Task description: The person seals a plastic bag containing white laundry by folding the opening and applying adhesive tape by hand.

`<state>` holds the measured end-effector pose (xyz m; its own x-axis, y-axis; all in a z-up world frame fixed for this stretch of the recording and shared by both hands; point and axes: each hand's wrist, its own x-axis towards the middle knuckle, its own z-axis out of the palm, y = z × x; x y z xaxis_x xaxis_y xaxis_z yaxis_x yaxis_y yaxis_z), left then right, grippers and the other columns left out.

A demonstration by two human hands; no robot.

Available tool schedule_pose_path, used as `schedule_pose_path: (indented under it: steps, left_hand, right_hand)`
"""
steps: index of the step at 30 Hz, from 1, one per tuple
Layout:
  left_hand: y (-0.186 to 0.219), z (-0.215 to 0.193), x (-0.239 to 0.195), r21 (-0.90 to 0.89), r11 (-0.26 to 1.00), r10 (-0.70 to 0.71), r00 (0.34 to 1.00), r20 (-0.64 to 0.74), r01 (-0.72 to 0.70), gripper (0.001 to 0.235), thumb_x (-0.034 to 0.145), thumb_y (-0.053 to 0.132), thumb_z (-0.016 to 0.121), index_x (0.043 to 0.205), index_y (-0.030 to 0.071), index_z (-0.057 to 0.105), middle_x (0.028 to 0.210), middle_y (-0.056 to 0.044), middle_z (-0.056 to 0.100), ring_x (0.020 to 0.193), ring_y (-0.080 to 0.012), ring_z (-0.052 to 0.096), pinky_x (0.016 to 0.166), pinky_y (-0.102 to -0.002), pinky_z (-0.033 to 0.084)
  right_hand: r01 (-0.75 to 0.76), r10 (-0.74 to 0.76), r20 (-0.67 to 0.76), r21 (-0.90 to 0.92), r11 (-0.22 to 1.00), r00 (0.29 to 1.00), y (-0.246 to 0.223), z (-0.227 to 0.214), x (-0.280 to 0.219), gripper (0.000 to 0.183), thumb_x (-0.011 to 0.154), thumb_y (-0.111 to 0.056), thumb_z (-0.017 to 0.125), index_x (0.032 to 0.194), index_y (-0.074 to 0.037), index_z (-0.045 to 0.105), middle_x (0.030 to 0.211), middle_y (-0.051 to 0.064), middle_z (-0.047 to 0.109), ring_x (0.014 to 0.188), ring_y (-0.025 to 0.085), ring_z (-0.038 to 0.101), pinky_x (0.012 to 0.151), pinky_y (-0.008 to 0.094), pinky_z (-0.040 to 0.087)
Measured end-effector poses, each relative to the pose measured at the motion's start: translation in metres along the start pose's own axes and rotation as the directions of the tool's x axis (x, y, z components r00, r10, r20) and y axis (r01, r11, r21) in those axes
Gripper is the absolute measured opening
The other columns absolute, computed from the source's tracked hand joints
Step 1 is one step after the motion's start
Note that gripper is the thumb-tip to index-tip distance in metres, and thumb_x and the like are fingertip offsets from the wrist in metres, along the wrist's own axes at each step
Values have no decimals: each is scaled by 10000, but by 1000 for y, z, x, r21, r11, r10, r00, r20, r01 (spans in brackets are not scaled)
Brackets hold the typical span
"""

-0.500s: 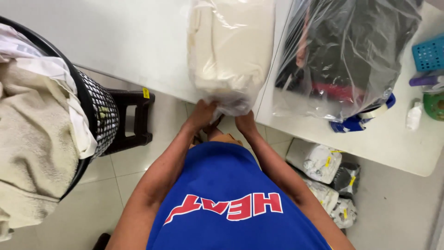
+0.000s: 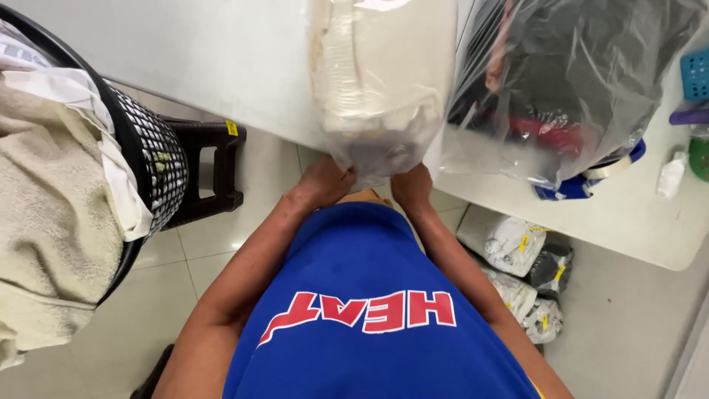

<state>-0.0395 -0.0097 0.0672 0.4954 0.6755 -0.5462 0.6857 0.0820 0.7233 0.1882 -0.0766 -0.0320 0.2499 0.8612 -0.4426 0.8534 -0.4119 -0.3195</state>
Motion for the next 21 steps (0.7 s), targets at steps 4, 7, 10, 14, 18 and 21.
schedule_pose_path:
  steps: [4,7,10,14,18,21]
  left_hand:
    - [-7,23,1,369,881,347,934,-83,-294,510,955,373,504,851,-54,763,826,-292,720,830,-463,726,725,-572,586]
    - [27,3,-28,256,904,399,891,-219,-342,498,874,391,548,575,9,660,638,-246,663,705,-436,704,628,-560,536]
    - [58,-26,-50,137,865,501,841,-203,-482,507,865,358,522,605,-69,600,696,-312,624,749,-494,661,662,-610,469]
    - [103,-109,-51,14,782,608,758,-237,-623,330,895,258,489,682,40,616,620,-170,567,595,-314,578,583,-418,449]
    - [198,-185,-108,-245,768,493,790,-366,-592,302,914,311,382,681,143,474,564,6,522,543,-110,528,775,-352,502]
    - [201,-192,-95,-359,752,416,820,-393,-553,300,900,293,407,662,124,477,564,-14,516,501,-142,511,675,-348,467]
  right_hand:
    - [50,-20,-138,218,975,990,-29,-35,-13,330,985,-305,500,828,-92,697,754,136,669,772,298,676,567,396,533]
    - [124,-12,-262,415,901,965,-35,-68,-36,330,1005,-317,477,812,-112,647,716,106,627,705,253,624,534,372,488]
    - [206,39,-377,588,782,925,-35,-106,-50,336,1026,-329,453,796,-132,598,678,76,586,638,209,572,501,348,443]
    - [367,154,-512,765,530,845,-28,-180,-42,355,1056,-346,417,772,-162,523,622,31,523,537,142,493,452,313,375]
    - [579,-26,-606,745,331,795,-106,-302,-62,349,1013,-107,559,693,-186,447,500,2,422,374,97,332,340,287,169]
    - [589,-198,-592,595,547,781,-116,-338,-92,356,1152,-203,558,797,-197,522,640,-42,486,486,62,386,458,234,301]
